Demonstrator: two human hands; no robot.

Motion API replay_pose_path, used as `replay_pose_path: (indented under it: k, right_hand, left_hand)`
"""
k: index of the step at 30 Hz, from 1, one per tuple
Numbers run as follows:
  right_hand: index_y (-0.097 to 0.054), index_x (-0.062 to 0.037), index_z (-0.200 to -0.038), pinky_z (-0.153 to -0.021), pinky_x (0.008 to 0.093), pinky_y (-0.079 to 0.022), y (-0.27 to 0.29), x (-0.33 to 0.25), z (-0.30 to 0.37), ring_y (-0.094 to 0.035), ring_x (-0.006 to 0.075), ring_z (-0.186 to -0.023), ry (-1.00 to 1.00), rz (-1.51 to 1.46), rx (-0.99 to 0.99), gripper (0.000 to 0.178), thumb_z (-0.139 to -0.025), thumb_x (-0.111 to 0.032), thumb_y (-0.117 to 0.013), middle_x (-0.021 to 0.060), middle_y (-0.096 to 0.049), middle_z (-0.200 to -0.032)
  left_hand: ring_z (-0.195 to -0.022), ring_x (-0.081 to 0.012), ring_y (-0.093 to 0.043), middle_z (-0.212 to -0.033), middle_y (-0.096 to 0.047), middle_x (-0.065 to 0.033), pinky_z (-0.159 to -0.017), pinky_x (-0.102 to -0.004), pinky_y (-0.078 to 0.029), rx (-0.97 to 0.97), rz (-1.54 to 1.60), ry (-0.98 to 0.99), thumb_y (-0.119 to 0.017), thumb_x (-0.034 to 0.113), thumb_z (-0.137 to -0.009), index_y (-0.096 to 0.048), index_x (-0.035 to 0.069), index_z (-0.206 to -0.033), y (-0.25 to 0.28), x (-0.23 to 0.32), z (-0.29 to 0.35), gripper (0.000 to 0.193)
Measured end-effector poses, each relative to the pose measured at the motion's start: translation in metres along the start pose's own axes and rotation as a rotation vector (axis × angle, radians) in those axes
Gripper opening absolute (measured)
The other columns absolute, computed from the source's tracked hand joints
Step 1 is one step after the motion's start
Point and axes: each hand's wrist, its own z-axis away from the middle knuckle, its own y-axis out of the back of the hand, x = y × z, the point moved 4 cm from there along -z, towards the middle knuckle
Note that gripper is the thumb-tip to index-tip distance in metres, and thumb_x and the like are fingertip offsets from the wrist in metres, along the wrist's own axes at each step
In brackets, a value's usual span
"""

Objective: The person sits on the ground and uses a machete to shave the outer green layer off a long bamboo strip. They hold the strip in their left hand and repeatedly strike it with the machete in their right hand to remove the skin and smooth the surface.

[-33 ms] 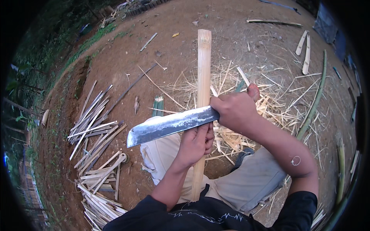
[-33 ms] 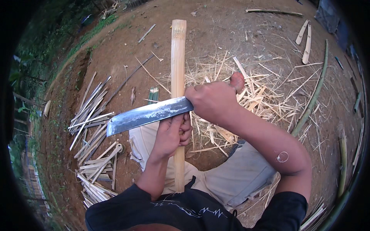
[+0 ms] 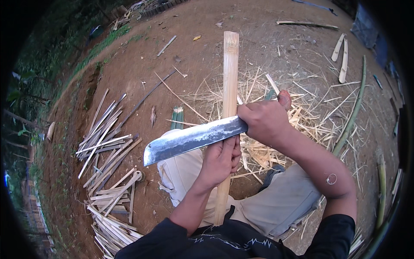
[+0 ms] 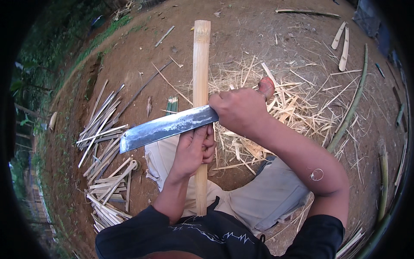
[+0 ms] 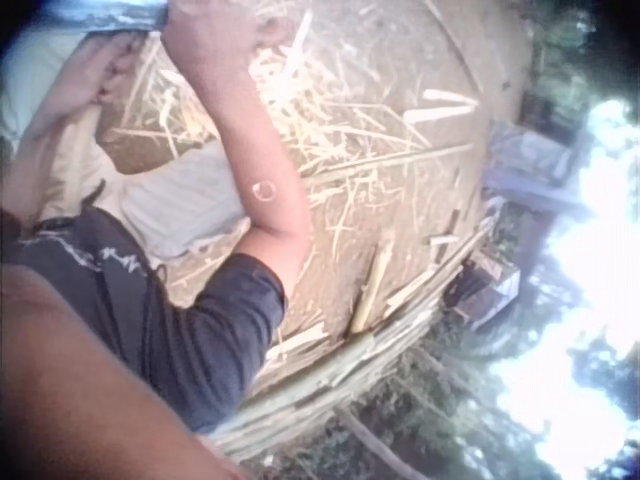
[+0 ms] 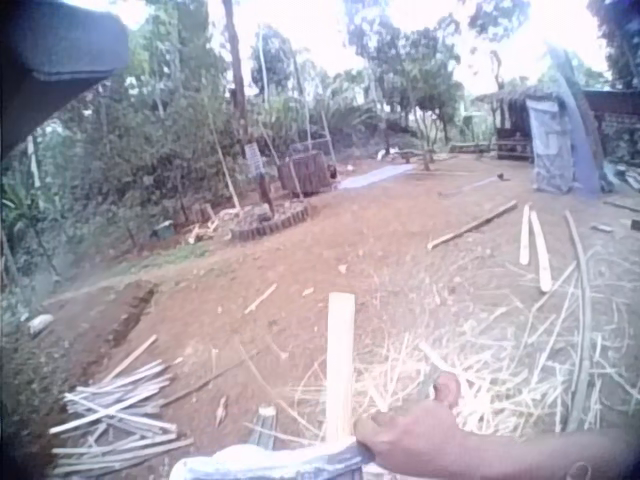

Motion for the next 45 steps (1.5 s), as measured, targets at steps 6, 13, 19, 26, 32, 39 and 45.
replay_pose_path:
  k: [6, 13, 19, 26, 32, 39, 45]
  right_hand:
    - [-0.059, -0.0079, -0.075, -0.051, 0.0391, -0.053, -0.005, 0.018, -0.008, -0.066, 0.0268, -0.055, -0.062, 0.167, -0.045, 0.01, -0.082, -0.014, -0.058, 0.0081, -0.063, -0.064]
    - [-0.069, -0.0022, -0.087, -0.074, 0.0484, -0.052, 0.03, 0.143, 0.018, -0.066, 0.0394, -0.075, -0.778, 0.096, 0.089, 0.016, -0.084, -0.013, -0.058, 0.0219, -0.067, -0.076]
    - [-0.059, 0.0012, -0.072, -0.063, 0.0438, -0.049, 0.023, 0.11, 0.006, -0.062, 0.0379, -0.064, -0.759, -0.14, -0.01, 0.014, -0.076, -0.011, -0.064, 0.0199, -0.061, -0.065]
    - [-0.06, -0.0083, -0.079, -0.052, 0.0448, -0.05, 0.014, 0.036, 0.001, -0.064, 0.03, -0.057, -0.244, 0.035, -0.019, 0.009, -0.079, -0.017, -0.062, 0.0105, -0.063, -0.064]
    - [-0.056, -0.007, -0.074, -0.052, 0.04, -0.052, -0.008, -0.008, 0.002, -0.065, 0.0274, -0.057, -0.049, 0.037, -0.169, 0.006, -0.071, -0.01, -0.06, 0.0082, -0.062, -0.064]
    - [-0.061, -0.006, -0.08, -0.056, 0.0416, -0.054, -0.012, 0.026, -0.012, -0.068, 0.0282, -0.06, -0.139, 0.127, -0.101, 0.009, -0.081, -0.014, -0.056, 0.0115, -0.066, -0.068]
    - [-0.065, -0.0009, -0.082, -0.066, 0.0416, -0.052, 0.027, 0.17, 0.001, -0.066, 0.032, -0.07, -0.887, 0.122, 0.007, 0.013, -0.083, -0.013, -0.06, 0.0192, -0.065, -0.074]
  left_hand:
    - [-0.045, -0.0029, -0.027, -0.063, -0.032, 0.0042, -0.038, -0.0199, -0.022, 0.064, -0.119, -0.062, -0.037, 0.033, -0.105, -0.041, 0.009, -0.091, 0.006, 0.002, 0.004, 0.028]
    - [-0.046, -0.0026, -0.031, -0.062, -0.035, 0.0045, -0.04, -0.0188, -0.027, -0.181, -0.166, 0.006, -0.037, 0.034, -0.105, -0.043, 0.01, -0.089, -0.015, -0.024, 0.04, 0.03]
    - [-0.045, -0.0032, -0.029, -0.065, -0.037, 0.0018, -0.04, -0.0185, -0.028, -0.185, 0.063, 0.068, -0.033, 0.035, -0.105, -0.047, 0.006, -0.098, 0.014, 0.001, 0.006, 0.033]
    - [-0.047, -0.0022, -0.026, -0.069, -0.038, 0.0028, -0.041, -0.018, -0.025, -0.096, 0.131, 0.128, -0.037, 0.034, -0.105, -0.047, 0.008, -0.098, 0.017, -0.009, -0.002, 0.029]
    - [-0.048, -0.0016, -0.026, -0.068, -0.038, 0.0039, -0.042, -0.0189, -0.022, 0.116, -0.096, 0.004, -0.04, 0.03, -0.105, -0.047, 0.007, -0.096, 0.009, -0.014, -0.003, 0.026]
    - [-0.057, -0.0187, -0.049, -0.065, -0.051, -0.0117, -0.057, -0.0363, -0.041, 0.304, -0.685, -0.295, -0.036, 0.029, -0.105, -0.05, -0.003, -0.095, 0.011, -0.002, 0.003, 0.036]
    - [-0.051, -0.0037, -0.037, -0.068, -0.044, 0.0017, -0.045, -0.0205, -0.031, 0.1, -0.511, -0.273, -0.041, 0.035, -0.103, -0.049, 0.004, -0.094, 0.003, -0.033, 0.039, 0.034]
